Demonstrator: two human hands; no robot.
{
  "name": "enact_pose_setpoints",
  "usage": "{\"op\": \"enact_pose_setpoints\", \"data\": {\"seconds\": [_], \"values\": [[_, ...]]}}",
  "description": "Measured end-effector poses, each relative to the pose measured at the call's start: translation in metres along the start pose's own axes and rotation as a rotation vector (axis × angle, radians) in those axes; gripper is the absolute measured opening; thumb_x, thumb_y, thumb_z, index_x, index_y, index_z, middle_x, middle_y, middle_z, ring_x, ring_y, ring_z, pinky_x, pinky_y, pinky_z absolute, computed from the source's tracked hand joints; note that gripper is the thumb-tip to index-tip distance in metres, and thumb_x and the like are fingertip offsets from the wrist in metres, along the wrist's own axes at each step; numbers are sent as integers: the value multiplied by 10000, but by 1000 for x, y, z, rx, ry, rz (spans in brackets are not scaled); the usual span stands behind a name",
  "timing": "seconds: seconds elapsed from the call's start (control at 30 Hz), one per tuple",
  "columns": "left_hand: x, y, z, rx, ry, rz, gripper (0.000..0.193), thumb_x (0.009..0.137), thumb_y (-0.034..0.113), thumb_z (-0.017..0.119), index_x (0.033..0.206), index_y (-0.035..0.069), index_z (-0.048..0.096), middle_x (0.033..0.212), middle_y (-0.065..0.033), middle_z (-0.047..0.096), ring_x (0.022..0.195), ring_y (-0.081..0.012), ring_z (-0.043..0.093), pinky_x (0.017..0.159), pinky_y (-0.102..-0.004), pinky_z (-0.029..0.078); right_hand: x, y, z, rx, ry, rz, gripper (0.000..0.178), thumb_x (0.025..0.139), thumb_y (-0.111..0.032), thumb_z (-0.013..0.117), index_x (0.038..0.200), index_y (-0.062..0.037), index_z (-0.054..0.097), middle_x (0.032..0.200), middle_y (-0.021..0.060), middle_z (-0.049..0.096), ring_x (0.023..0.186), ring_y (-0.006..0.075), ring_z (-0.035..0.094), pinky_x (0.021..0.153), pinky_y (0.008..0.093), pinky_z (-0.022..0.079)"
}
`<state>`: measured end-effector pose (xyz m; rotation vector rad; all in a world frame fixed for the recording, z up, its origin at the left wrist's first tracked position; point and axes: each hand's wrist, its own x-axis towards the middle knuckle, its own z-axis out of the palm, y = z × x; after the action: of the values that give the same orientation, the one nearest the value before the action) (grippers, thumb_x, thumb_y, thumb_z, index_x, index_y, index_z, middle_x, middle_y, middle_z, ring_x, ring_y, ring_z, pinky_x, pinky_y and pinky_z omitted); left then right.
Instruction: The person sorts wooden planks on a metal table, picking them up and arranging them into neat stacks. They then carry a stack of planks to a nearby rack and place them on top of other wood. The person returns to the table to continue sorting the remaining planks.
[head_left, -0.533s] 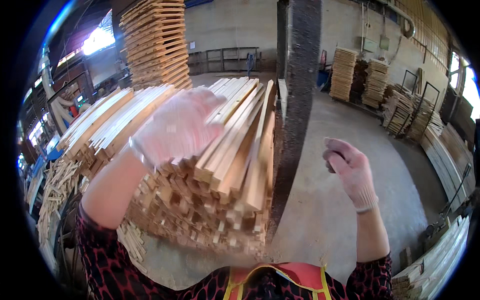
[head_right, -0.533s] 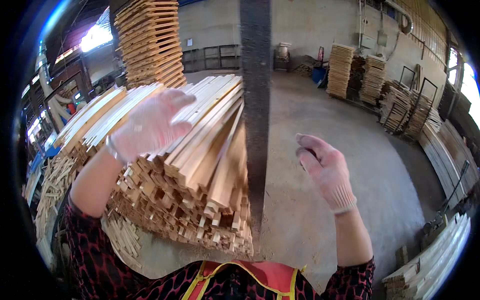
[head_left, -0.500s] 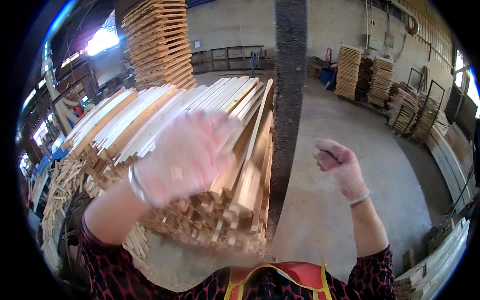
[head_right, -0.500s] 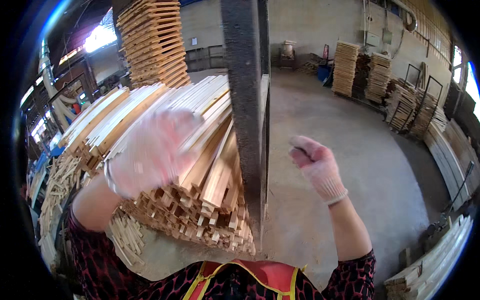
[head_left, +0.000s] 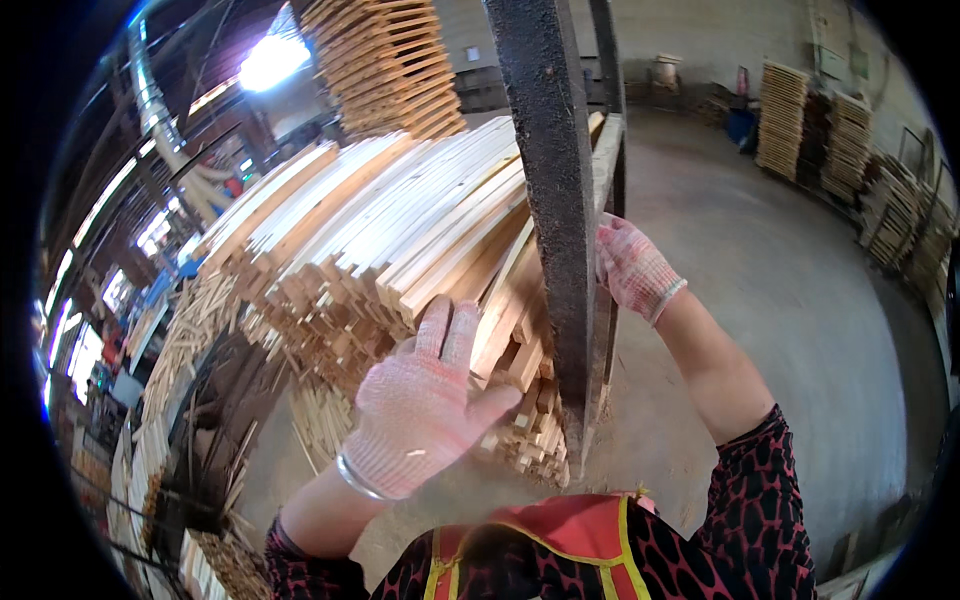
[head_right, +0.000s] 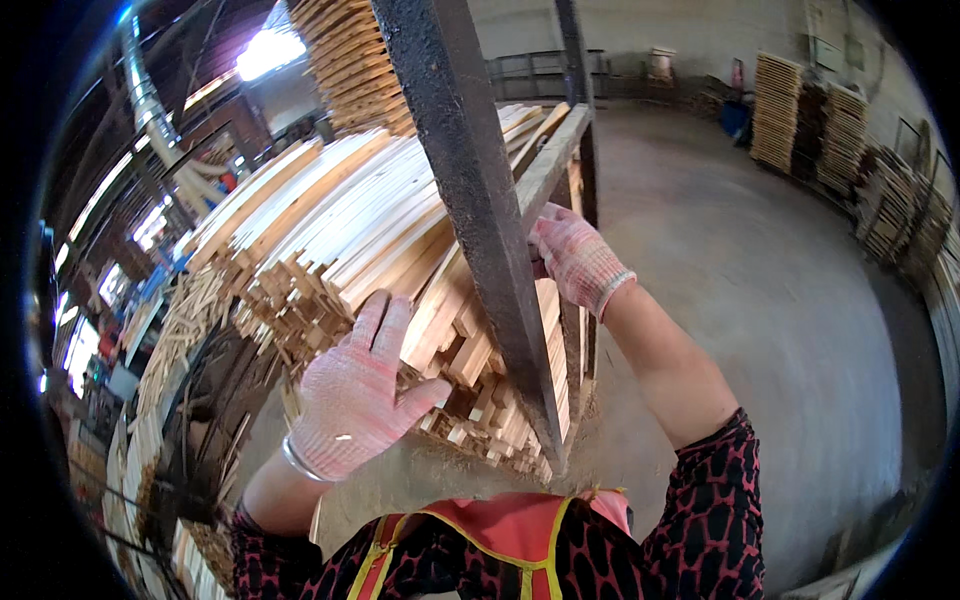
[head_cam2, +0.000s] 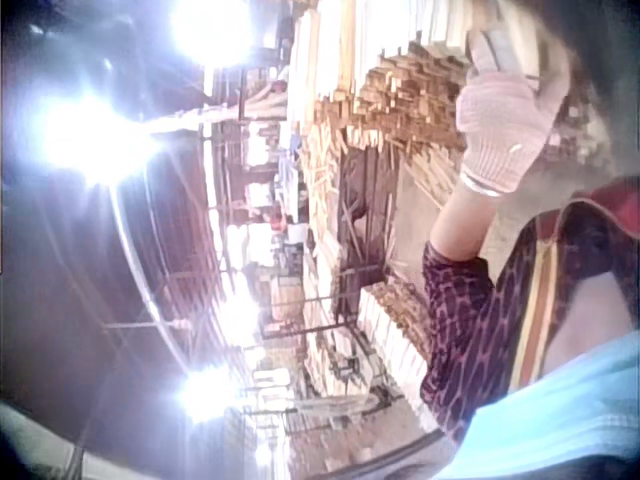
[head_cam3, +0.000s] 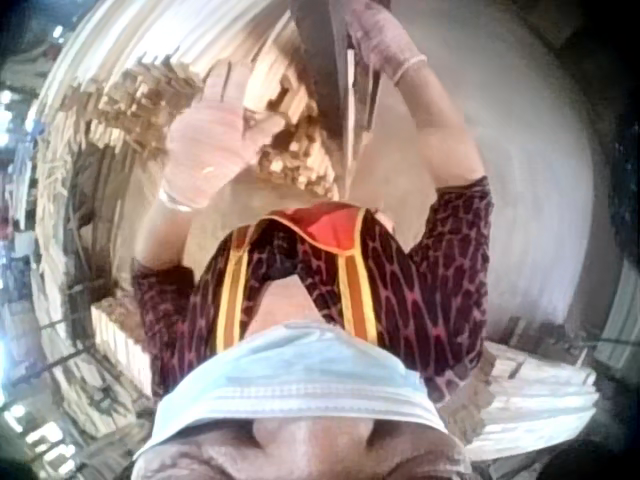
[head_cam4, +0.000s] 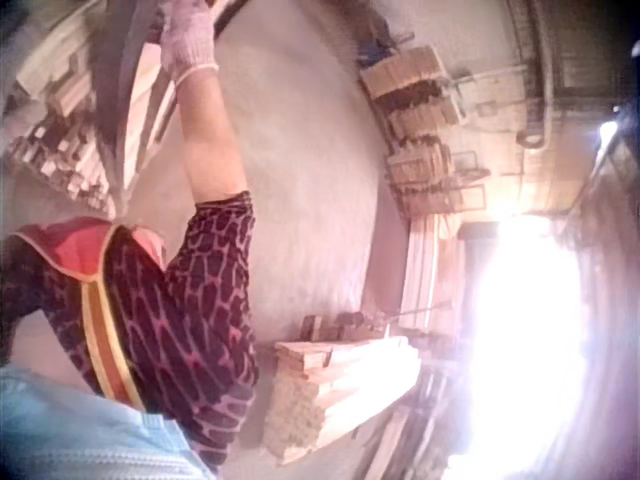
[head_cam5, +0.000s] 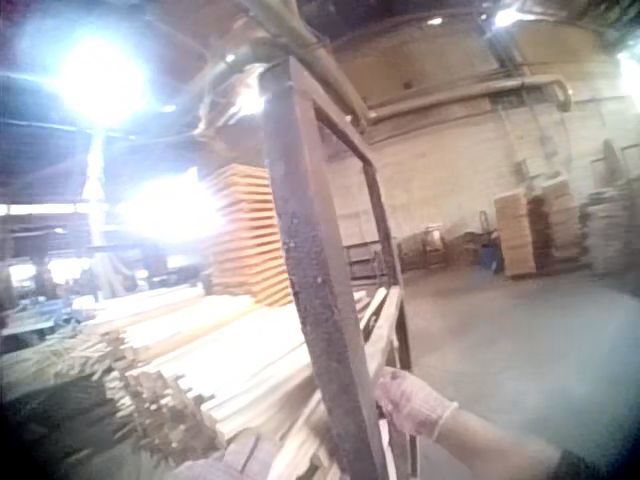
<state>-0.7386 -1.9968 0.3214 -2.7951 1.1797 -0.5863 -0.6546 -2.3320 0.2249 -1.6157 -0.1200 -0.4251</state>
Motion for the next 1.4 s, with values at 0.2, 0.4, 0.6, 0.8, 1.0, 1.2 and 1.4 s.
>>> {"op": "enact_pose_setpoints", "data": {"seconds": [0.2,0.4,0.6,0.8,1.0,1.2,1.4], "values": [[12,21,31,-80,265,-159,537,906,219,657,1407,50,563,1400,-224,591,1121,-425,674,933,-494,575,-7,-43,9,375,-287,233,164,1043,-240,681,1021,-78,668,880,23,660,767,126,641,687,293,557],[38,12,24,85,458,-203,463,880,87,629,1342,62,621,1306,-158,595,1144,-326,597,991,-478,498,45,3,-10,-183,-235,-276,252,1000,-245,703,1125,-26,709,864,32,677,782,96,618,750,275,525],[32,42,32,-42,324,-368,445,858,77,647,1300,26,635,1289,-175,610,1143,-371,635,955,-462,535,49,-33,-80,0,-556,52,260,985,-232,708,1116,-10,745,804,30,654,799,115,634,757,285,527],[27,53,8,132,338,-416,482,814,100,723,1287,30,662,1232,-140,646,1086,-350,655,881,-447,536,92,-14,-116,-394,-217,-327,304,946,-98,692,1225,21,676,1147,143,694,1099,260,676,984,345,513],[93,30,-18,344,289,-171,382,873,207,709,1230,72,713,1141,-92,691,1082,-300,660,905,-443,546,111,28,-114,-144,-449,-217,565,831,33,663,1387,49,564,1357,137,648,1322,250,576,1155,367,416],[103,-20,-11,205,-49,-356,325,981,171,722,1283,52,709,1013,-98,699,902,-234,704,780,-406,591,66,24,-108,-442,-282,-525,623,801,-48,702,1404,36,569,1340,224,619,1293,361,599,1118,413,459],[121,-3,-17,310,173,-146,416,898,240,823,1236,25,709,1003,-105,664,890,-235,654,778,-381,567,1,-8,-64,-621,-400,-788,543,842,-158,748,1341,8,610,1343,203,591,1246,382,604,1085,494,471]]}}
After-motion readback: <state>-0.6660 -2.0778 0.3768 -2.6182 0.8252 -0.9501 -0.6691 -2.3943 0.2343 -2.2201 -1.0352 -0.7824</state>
